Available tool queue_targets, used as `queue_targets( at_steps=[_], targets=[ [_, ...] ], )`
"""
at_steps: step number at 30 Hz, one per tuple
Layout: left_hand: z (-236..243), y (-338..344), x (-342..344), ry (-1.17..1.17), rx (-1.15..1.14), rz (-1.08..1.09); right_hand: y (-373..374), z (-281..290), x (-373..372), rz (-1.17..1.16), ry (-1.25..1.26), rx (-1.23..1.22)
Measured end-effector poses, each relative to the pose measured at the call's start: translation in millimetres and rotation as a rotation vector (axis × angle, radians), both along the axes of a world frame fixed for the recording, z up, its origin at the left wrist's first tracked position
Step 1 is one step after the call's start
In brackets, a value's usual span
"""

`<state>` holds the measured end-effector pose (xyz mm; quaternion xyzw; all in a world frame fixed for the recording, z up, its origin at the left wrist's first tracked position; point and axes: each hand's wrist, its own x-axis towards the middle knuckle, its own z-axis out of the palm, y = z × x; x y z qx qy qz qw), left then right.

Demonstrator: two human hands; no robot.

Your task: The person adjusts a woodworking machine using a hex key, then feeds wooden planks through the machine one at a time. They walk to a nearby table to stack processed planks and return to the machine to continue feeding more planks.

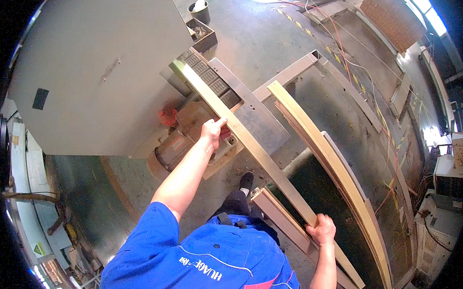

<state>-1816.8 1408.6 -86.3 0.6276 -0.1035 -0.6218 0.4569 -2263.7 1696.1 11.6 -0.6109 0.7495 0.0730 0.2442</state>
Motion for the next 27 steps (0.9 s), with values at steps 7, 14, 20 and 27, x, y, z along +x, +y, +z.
queue_targets(
  at_steps=[7, 14, 20, 27],
  targets=[
    [-8, 3, -5, 0.014, -0.024, 0.035, 47, 7, -48, -0.022, 0.071, 0.029],
    [-10, 9, -7, 0.033, -0.047, 0.034, 88, 18, -82, -0.021, 0.156, -0.031],
    [1, 30, -20, 0.081, -0.006, -0.189, 127, 3, -118, -0.079, 0.248, 0.015],
    [8, 53, -43, 0.144, 0.092, -0.475, 68, 4, -81, -0.228, -0.119, 0.067]
  ],
)
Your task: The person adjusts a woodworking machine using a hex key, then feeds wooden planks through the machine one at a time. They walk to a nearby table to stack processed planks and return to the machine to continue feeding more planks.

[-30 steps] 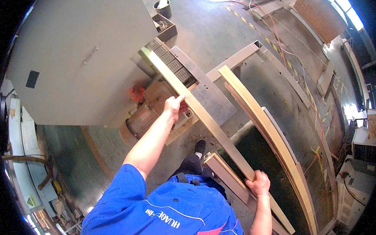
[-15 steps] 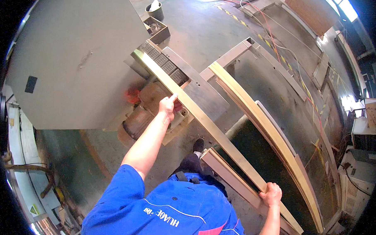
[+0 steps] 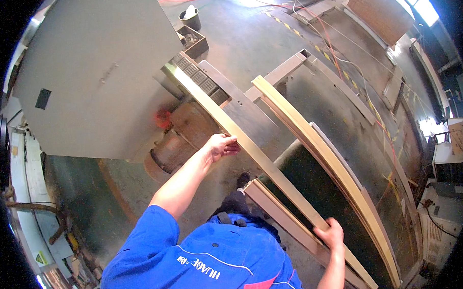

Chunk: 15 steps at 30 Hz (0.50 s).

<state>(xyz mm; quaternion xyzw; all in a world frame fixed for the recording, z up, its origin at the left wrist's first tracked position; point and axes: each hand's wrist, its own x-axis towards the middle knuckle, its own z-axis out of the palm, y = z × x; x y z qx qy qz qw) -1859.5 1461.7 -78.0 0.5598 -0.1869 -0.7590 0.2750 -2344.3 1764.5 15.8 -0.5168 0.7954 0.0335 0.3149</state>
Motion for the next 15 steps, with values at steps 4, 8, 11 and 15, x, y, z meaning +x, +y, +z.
queue_targets(
  at_steps=[4, 8, 11, 15],
  targets=[
    [7, 11, -19, -0.062, 0.009, -0.200, -81, -32, 71, -0.020, -0.227, -0.104],
    [28, 28, -18, -0.557, -0.368, -0.364, -95, -28, 87, 0.019, -0.050, 0.015],
    [39, 31, -2, -1.234, -1.047, -0.443, -72, -19, 73, 0.060, 0.036, -0.043],
    [36, 9, 15, -1.462, -1.540, -0.756, -44, -18, 45, 0.073, 0.074, -0.095]
  ],
)
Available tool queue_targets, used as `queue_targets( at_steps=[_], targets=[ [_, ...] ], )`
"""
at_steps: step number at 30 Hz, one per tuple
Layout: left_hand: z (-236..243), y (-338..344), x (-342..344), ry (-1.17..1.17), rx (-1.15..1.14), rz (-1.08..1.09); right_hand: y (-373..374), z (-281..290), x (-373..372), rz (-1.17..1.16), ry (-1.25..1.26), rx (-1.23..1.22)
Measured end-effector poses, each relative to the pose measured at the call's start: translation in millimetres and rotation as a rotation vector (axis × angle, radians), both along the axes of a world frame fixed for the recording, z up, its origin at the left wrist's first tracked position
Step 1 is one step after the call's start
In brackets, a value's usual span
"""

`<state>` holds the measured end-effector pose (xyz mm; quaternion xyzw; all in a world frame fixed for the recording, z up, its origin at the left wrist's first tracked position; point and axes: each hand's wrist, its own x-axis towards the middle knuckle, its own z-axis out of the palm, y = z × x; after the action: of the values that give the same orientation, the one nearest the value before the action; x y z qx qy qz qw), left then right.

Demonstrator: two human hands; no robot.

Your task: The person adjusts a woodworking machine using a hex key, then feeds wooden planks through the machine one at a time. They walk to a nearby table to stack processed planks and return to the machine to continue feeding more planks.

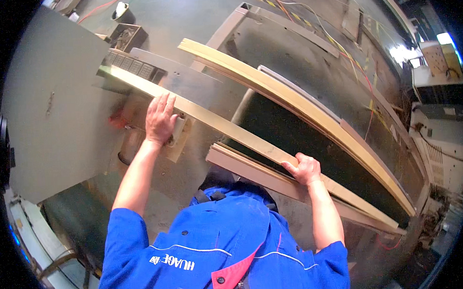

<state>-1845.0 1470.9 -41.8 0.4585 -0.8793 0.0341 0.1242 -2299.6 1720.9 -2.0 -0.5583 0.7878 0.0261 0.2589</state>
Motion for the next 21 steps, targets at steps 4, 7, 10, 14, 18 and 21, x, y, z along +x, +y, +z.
queue_targets(
  at_steps=[4, 7, 10, 14, 18, 21],
  targets=[
    [-6, -22, -10, -0.149, 0.009, -0.144, 23, 5, -27, 0.000, 0.020, 0.010],
    [-11, -27, -21, -0.162, -0.094, -0.285, 38, 12, -48, -0.011, 0.030, 0.019],
    [0, -17, -41, -0.153, -0.117, -0.431, 64, 11, -71, -0.013, 0.050, -0.040],
    [31, 11, -90, -0.013, -0.093, -0.679, 117, 27, -135, -0.181, -0.027, 0.047],
    [80, 46, -153, 0.136, -0.010, -0.780, 179, 54, -208, -0.316, -0.170, 0.091],
    [132, 57, -187, 0.170, 0.157, -0.794, 198, 100, -224, -0.293, -0.278, 0.032]
  ],
)
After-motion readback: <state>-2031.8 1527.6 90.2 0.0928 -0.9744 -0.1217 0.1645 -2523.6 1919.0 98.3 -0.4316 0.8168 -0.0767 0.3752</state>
